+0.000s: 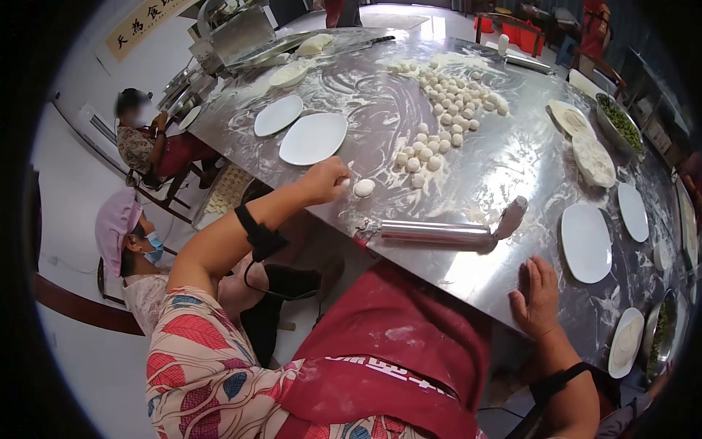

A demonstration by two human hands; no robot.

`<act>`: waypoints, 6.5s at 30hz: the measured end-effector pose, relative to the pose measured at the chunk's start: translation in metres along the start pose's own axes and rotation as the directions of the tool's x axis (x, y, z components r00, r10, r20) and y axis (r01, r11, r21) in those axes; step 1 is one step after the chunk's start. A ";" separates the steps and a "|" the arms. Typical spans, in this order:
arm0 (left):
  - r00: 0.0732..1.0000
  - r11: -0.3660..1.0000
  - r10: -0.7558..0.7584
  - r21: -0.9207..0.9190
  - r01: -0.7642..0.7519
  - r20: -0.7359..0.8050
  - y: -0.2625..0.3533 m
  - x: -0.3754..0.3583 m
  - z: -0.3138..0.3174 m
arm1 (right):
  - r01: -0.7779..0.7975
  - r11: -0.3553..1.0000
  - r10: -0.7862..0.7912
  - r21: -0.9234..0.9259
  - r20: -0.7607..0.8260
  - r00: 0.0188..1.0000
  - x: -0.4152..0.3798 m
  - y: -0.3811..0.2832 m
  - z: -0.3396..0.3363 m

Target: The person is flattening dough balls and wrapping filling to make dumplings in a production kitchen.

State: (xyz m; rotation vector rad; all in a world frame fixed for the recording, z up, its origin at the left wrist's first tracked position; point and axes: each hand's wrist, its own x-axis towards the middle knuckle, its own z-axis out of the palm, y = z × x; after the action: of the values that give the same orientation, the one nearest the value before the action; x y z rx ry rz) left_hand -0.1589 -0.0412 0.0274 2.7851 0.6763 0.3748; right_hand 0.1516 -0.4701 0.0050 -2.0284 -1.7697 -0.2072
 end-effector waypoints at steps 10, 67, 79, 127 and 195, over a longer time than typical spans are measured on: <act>0.982 1.000 -0.015 0.003 0.015 0.187 0.006 -0.025 -0.014 | -0.029 0.999 0.029 0.013 0.029 0.999 -0.002 0.002 0.002; 0.982 0.668 -0.190 -0.731 0.140 0.014 0.016 0.054 0.033 | -0.006 1.000 0.000 -0.027 -0.188 0.982 0.006 -0.009 -0.012; 0.996 0.208 0.084 -0.978 0.013 0.032 0.103 0.037 -0.003 | -0.135 0.562 0.198 0.816 0.026 0.980 0.186 -0.136 0.011; 0.997 0.972 0.002 -0.233 -0.021 -0.082 -0.024 -0.032 0.006 | 0.204 0.911 -0.325 0.358 0.322 0.889 0.261 -0.145 0.121; 0.969 0.963 0.220 0.133 -0.234 0.112 0.060 0.092 0.053 | -0.123 0.992 0.117 -0.032 -0.148 0.982 -0.001 -0.009 0.014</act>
State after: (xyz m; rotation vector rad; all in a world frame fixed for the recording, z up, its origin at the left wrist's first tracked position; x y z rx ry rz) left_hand -0.0390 -0.0584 0.0126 3.0072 0.3751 0.2393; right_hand 0.1398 -0.4649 -0.0056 -2.0849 -1.5612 -0.3479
